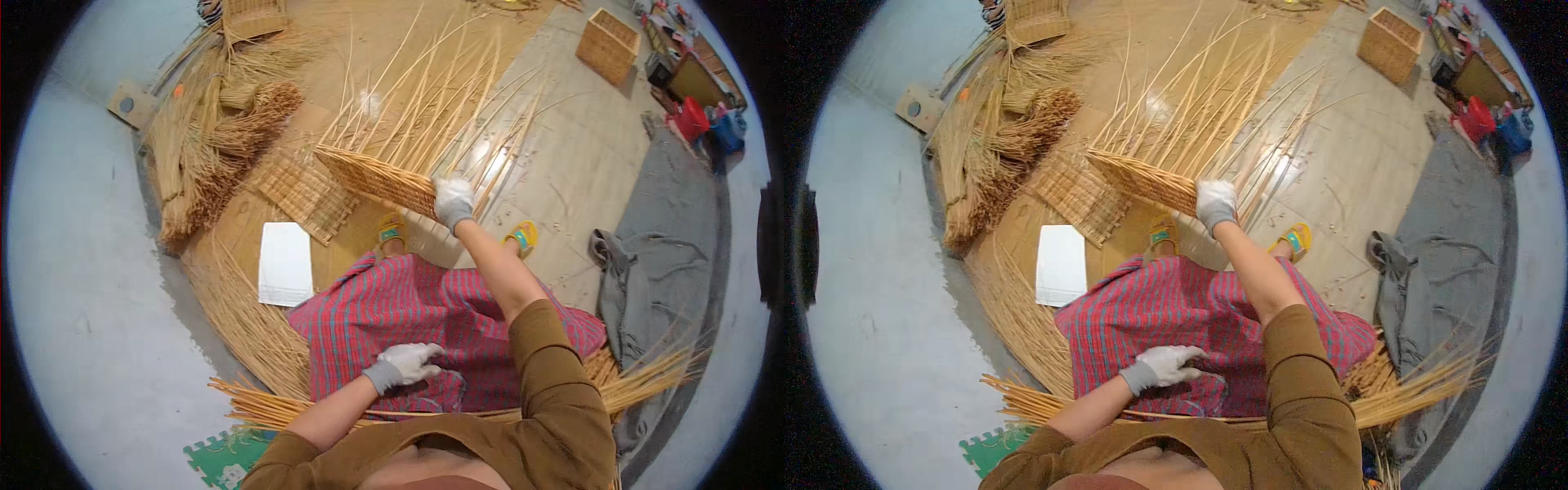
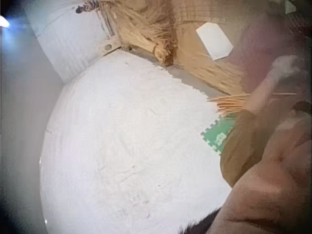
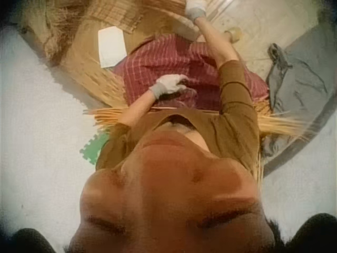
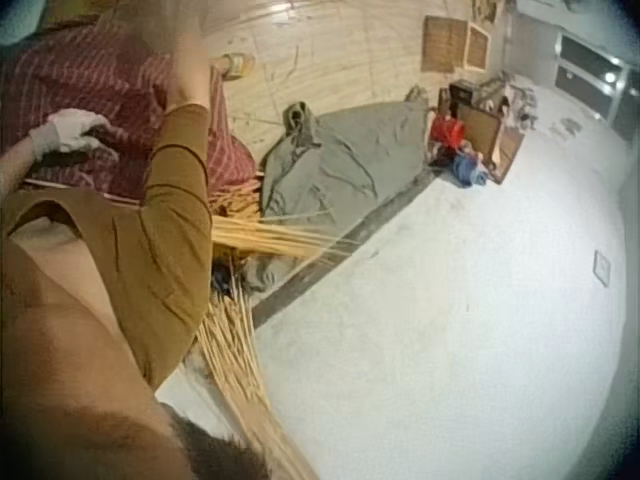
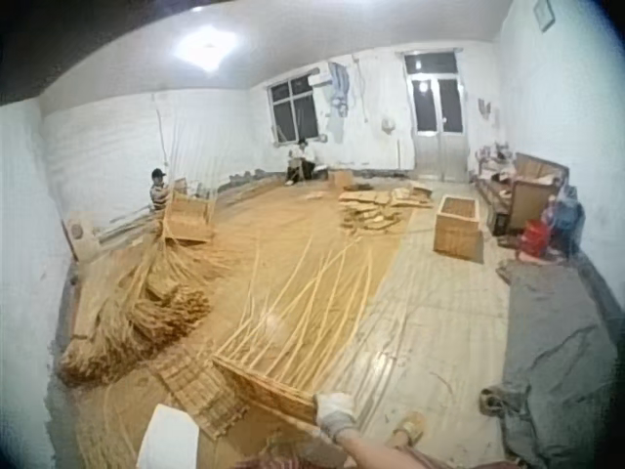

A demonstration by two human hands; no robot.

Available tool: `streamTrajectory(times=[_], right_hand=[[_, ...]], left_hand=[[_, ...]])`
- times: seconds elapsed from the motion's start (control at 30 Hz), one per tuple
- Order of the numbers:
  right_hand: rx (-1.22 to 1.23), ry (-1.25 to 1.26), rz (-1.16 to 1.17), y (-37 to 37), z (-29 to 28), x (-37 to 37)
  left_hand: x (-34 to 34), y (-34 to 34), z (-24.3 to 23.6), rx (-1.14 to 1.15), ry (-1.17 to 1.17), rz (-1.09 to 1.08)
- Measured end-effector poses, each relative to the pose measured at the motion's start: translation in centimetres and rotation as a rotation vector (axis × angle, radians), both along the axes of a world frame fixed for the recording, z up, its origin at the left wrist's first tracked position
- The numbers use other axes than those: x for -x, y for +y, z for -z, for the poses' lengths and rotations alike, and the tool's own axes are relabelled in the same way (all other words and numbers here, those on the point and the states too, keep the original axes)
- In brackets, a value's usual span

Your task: Weaving long reeds or straw together to form the base and sides of a basket.

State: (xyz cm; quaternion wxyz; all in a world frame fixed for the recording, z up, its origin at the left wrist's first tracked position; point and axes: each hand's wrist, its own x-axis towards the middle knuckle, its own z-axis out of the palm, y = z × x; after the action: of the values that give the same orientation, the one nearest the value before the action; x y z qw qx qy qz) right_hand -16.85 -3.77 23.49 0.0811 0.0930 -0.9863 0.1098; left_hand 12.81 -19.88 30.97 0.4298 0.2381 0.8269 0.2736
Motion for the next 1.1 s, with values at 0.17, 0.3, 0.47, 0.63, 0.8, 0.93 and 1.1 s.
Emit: streamTrajectory(times=[0.17, 0.3, 0.47, 0.63, 0.8, 0.93, 1.1], right_hand=[[0.002, 0.082, -0.167, 8.8, -15.0, -9.8], [0.025, 0.162, -0.159, 15.0, -18.4, -25.2], [0.028, 0.229, -0.025, 15.6, -12.4, -39.8], [-0.065, 0.37, -0.012, 15.6, -9.8, -42.8], [0.004, 0.232, 0.103, 15.6, -8.1, -42.5], [-0.074, 0.036, 0.149, 14.0, -9.6, -40.8], [-0.125, -0.05, 0.166, 13.0, -10.2, -39.2]], left_hand=[[1.3, 0.5, -0.8, -0.487, 0.457, -0.472], [4.2, -2.6, -8.5, -0.138, 1.37, -0.56], [1.7, -4.7, -11.6, 0.022, 1.224, -0.083], [-3.5, -5.1, -7.7, 0.101, 1.151, -0.111], [-5.6, -4.7, -3.3, 0.091, 0.946, -0.111], [-4.9, -3.9, -2.7, 0.279, 1.097, -0.074], [-3.2, -5.2, -1.2, 0.177, 1.056, -0.077]])
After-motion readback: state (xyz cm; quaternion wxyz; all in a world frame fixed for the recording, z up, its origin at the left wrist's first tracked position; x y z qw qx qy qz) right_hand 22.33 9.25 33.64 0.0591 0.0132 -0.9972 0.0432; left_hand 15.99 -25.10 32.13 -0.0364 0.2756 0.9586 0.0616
